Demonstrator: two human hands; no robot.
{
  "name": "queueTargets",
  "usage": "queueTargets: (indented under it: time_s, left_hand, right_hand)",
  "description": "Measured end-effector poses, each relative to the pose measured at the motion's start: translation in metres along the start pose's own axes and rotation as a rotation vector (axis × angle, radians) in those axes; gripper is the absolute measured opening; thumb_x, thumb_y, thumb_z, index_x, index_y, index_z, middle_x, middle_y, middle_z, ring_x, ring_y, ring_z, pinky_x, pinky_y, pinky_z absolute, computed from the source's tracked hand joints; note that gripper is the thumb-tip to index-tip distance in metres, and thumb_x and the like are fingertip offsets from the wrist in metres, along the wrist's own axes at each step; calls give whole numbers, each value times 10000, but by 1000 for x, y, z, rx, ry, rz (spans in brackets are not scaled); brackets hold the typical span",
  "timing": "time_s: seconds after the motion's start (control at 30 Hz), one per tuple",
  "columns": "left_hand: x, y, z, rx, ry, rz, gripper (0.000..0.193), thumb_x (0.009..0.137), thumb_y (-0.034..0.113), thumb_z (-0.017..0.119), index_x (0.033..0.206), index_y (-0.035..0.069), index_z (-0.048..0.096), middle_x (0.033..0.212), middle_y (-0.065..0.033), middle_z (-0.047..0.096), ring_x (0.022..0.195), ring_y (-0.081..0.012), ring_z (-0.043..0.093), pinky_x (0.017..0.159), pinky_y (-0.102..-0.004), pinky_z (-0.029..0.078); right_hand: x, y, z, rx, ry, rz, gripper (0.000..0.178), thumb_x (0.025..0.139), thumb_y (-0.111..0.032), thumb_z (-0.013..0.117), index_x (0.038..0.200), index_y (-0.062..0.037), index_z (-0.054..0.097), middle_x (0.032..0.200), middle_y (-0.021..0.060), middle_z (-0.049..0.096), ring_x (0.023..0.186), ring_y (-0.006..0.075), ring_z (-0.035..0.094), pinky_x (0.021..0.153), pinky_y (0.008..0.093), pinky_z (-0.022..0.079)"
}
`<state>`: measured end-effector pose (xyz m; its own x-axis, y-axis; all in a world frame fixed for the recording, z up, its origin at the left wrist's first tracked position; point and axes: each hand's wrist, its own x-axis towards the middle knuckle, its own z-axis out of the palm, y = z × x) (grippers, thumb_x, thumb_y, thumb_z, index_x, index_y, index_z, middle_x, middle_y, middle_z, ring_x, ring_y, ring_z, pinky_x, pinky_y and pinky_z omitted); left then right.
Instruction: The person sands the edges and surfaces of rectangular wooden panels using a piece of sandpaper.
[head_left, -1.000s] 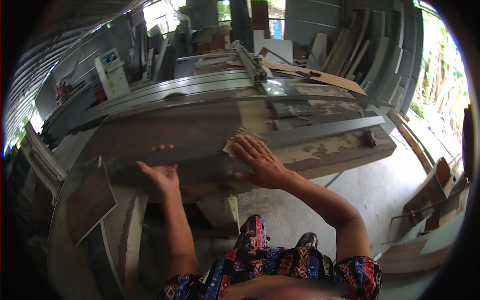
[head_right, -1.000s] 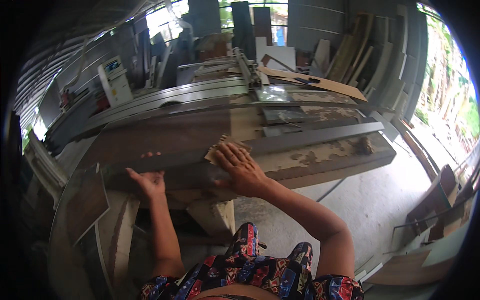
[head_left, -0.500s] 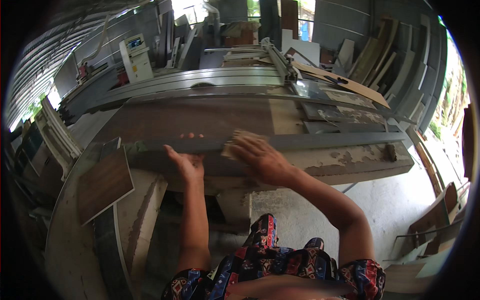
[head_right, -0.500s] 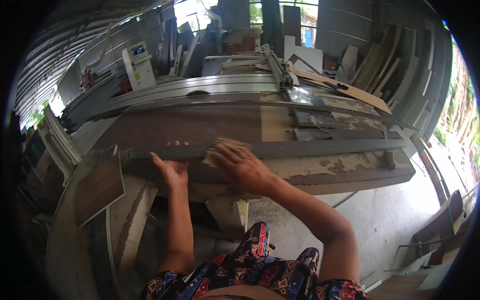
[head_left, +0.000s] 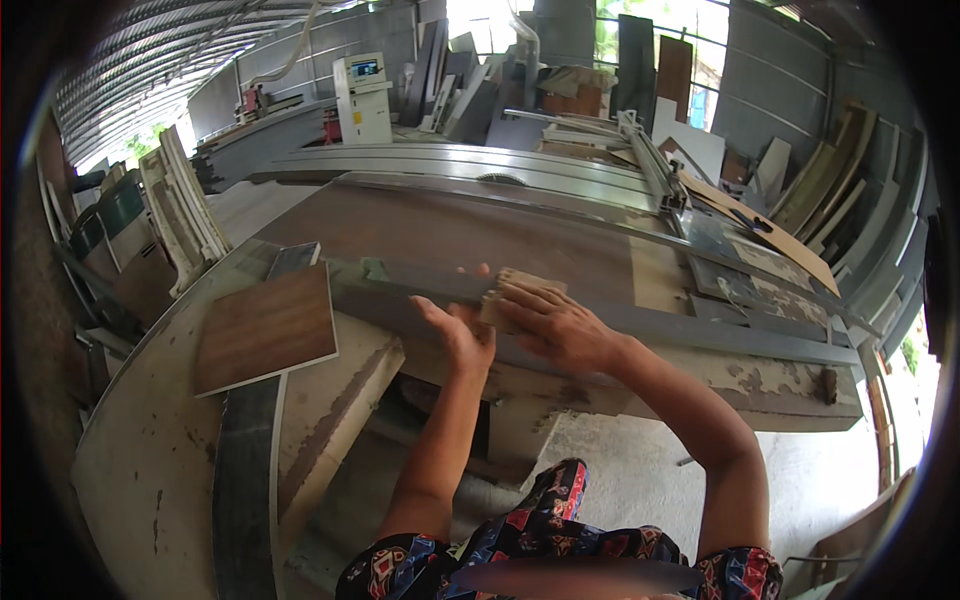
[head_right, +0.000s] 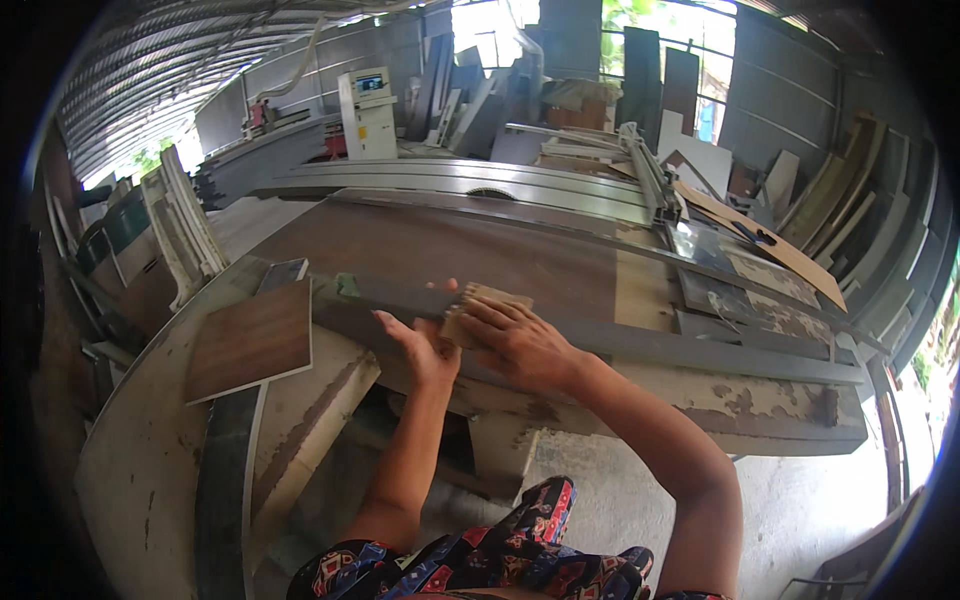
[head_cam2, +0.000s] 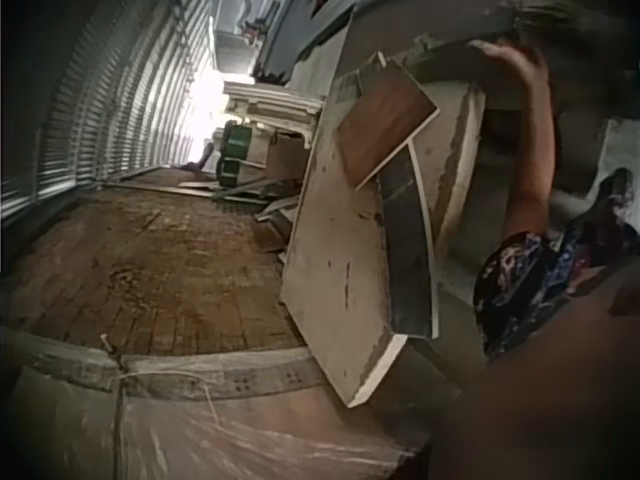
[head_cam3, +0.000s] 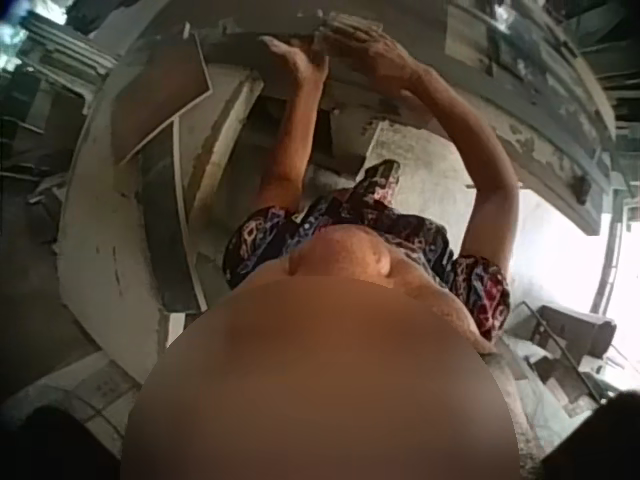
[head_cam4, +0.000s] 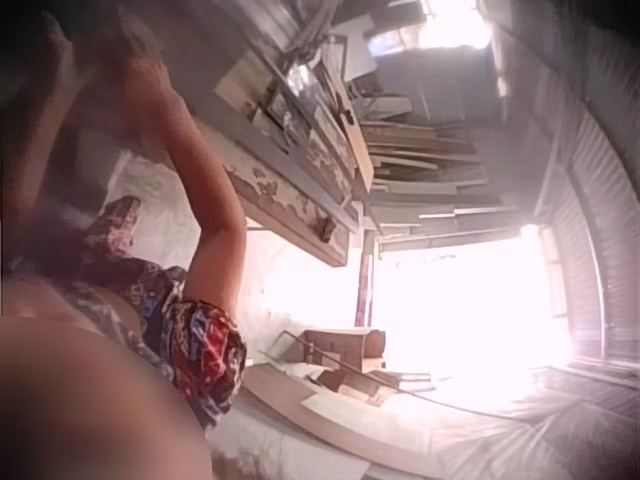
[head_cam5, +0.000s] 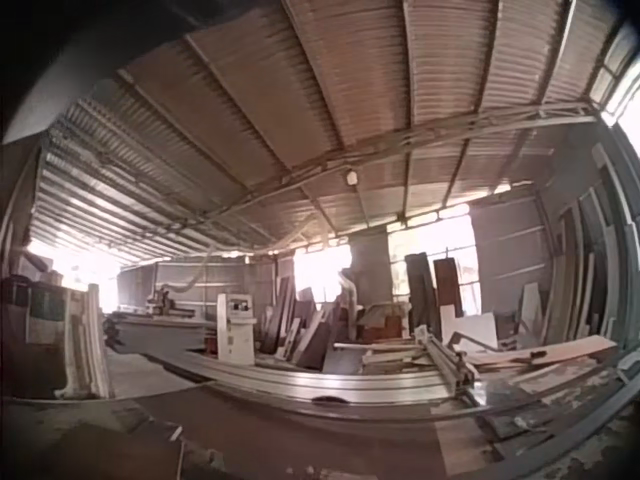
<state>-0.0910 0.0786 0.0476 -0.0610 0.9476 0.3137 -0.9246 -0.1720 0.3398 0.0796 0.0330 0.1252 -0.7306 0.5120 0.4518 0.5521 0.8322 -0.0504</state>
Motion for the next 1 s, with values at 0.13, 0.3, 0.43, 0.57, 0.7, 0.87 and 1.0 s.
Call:
queueTargets:
  time_s: [0.13,0.3,0.43,0.57,0.7,0.87,1.0]
  left_hand:
    - [-5,-1,6,155,22,123,958,774,842,236,1403,122,300,1381,-78,433,1217,-205,476,983,-366,428]
    - [-11,1,23,23,-135,134,929,791,827,208,1465,188,193,1493,-75,236,1339,-323,331,1110,-452,265]
    - [-9,2,20,-10,-157,77,929,794,824,209,1459,175,216,1468,-89,290,1343,-359,316,1113,-486,247]
    - [-3,-8,11,-38,-81,155,906,793,823,238,1410,164,319,1383,-148,422,1272,-365,403,1086,-485,293]
    - [2,3,0,-236,53,-28,882,823,773,329,1370,81,340,1343,-181,457,1224,-362,465,989,-489,422]
    - [0,-1,4,102,-26,-37,735,891,603,456,1376,72,307,1360,-180,441,1183,-358,510,809,-455,555]
    - [2,-1,5,155,-46,-18,561,908,440,545,1303,76,383,1337,-187,476,1173,-363,523,792,-488,557]
  right_hand:
    - [72,10,24,190,-102,-192,501,880,-217,558,1339,-41,460,1434,170,377,1346,334,327,1113,433,272]
    - [140,-1,59,-25,-28,-441,410,900,-261,498,1250,-51,546,1395,129,433,1324,297,364,1105,408,296]
    - [134,-13,58,-94,-19,-297,386,898,-279,488,1221,-79,563,1338,105,491,1276,276,423,1087,389,312]
    - [92,-22,43,81,6,114,423,877,-298,520,1248,-96,547,1324,109,508,1272,280,432,1079,404,311]
    - [21,-18,23,-26,136,92,585,804,-233,634,1349,-113,458,1389,103,454,1321,297,381,1081,425,305]
    - [-87,-5,-16,-186,130,193,604,812,-293,638,1356,-114,446,1413,121,420,1350,284,334,1110,431,256]
    - [-165,18,-49,-236,148,377,597,838,-347,620,1365,-130,440,1411,128,420,1354,296,326,1115,439,239]
